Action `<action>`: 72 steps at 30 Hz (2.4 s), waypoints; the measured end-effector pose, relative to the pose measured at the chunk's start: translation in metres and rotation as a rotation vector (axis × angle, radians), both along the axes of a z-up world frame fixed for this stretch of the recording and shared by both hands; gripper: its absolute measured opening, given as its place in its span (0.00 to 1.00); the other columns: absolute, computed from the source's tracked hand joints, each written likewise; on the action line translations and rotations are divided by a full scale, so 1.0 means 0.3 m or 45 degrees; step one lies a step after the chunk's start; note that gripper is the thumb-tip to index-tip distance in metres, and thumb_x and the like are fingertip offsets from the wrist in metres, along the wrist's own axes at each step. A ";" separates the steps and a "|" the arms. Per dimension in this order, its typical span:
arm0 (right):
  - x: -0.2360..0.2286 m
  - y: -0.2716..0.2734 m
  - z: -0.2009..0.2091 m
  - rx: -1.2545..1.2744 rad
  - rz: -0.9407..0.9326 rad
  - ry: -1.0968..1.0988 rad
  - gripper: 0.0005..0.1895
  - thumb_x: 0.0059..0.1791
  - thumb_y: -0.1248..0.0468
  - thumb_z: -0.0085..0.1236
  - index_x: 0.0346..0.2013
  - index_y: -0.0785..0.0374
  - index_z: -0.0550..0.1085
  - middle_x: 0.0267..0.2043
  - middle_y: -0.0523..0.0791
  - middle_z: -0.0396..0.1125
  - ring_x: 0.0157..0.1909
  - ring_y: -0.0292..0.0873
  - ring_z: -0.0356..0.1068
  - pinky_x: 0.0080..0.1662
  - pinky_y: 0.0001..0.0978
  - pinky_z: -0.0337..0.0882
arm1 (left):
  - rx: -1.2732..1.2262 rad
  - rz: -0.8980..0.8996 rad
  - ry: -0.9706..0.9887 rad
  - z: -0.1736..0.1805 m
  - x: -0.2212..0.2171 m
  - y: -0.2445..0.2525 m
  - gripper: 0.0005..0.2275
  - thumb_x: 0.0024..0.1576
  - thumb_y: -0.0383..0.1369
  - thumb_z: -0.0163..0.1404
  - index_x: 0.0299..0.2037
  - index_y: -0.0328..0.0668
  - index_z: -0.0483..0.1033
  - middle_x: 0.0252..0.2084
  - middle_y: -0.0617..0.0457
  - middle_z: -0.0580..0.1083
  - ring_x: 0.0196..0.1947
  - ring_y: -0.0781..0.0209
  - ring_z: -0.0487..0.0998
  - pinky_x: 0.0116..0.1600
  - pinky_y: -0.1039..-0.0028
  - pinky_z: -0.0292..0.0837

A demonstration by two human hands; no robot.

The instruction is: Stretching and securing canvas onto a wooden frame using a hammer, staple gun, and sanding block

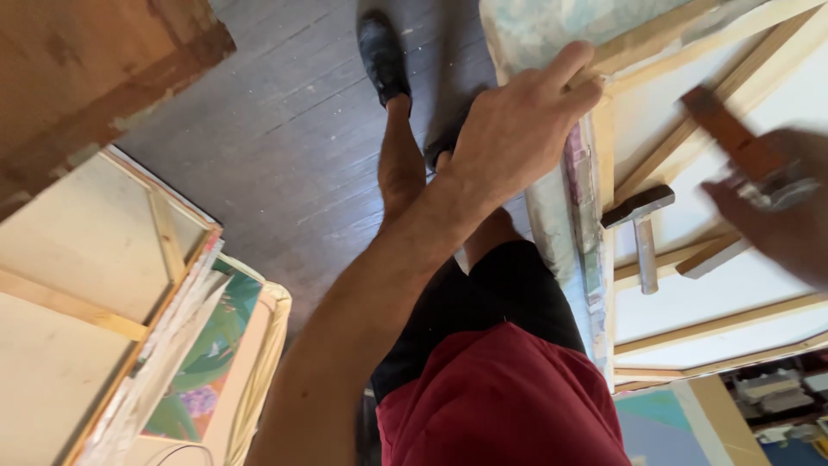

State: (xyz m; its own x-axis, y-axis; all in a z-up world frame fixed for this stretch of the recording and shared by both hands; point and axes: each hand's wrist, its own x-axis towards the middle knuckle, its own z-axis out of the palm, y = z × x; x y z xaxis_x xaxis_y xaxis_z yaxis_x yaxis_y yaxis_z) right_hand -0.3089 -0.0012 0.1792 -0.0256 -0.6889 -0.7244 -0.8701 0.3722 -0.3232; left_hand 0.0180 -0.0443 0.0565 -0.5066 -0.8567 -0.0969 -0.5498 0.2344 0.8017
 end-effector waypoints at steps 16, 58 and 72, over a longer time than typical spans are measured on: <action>0.537 -0.119 0.005 0.413 0.045 0.128 0.16 0.53 0.53 0.51 0.50 0.58 0.73 0.17 0.51 0.63 0.21 0.55 0.64 0.36 0.48 0.69 | 0.249 -0.424 0.079 -0.021 -0.007 -0.225 0.02 0.56 0.29 0.53 0.34 0.49 0.74 0.39 0.61 0.70 0.25 0.61 0.74 0.26 0.65 0.70; 0.539 -0.041 -0.127 0.227 0.042 0.406 0.16 0.51 0.47 0.52 0.32 0.50 0.81 0.19 0.52 0.69 0.24 0.63 0.69 0.31 0.54 0.67 | 0.329 -0.601 0.226 -0.020 0.036 -0.302 0.06 0.58 0.28 0.60 0.41 0.48 0.77 0.43 0.61 0.68 0.31 0.63 0.77 0.26 0.68 0.71; 0.505 0.356 0.190 0.752 -0.156 0.055 0.26 0.50 0.37 0.47 0.41 0.56 0.75 0.44 0.51 0.76 0.45 0.61 0.75 0.44 0.55 0.72 | 0.659 -0.276 -0.214 0.031 -0.070 -0.201 0.11 0.54 0.22 0.59 0.39 0.46 0.70 0.44 0.54 0.74 0.39 0.64 0.78 0.44 0.79 0.79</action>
State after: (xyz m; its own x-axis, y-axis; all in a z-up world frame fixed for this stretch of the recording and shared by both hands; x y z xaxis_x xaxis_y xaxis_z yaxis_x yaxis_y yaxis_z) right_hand -0.1575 0.1056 0.2361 -0.1174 -0.1606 -0.9800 -0.8174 0.5760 0.0036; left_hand -0.0029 -0.1046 0.0659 -0.6068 -0.5550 -0.5690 -0.6623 -0.0428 0.7480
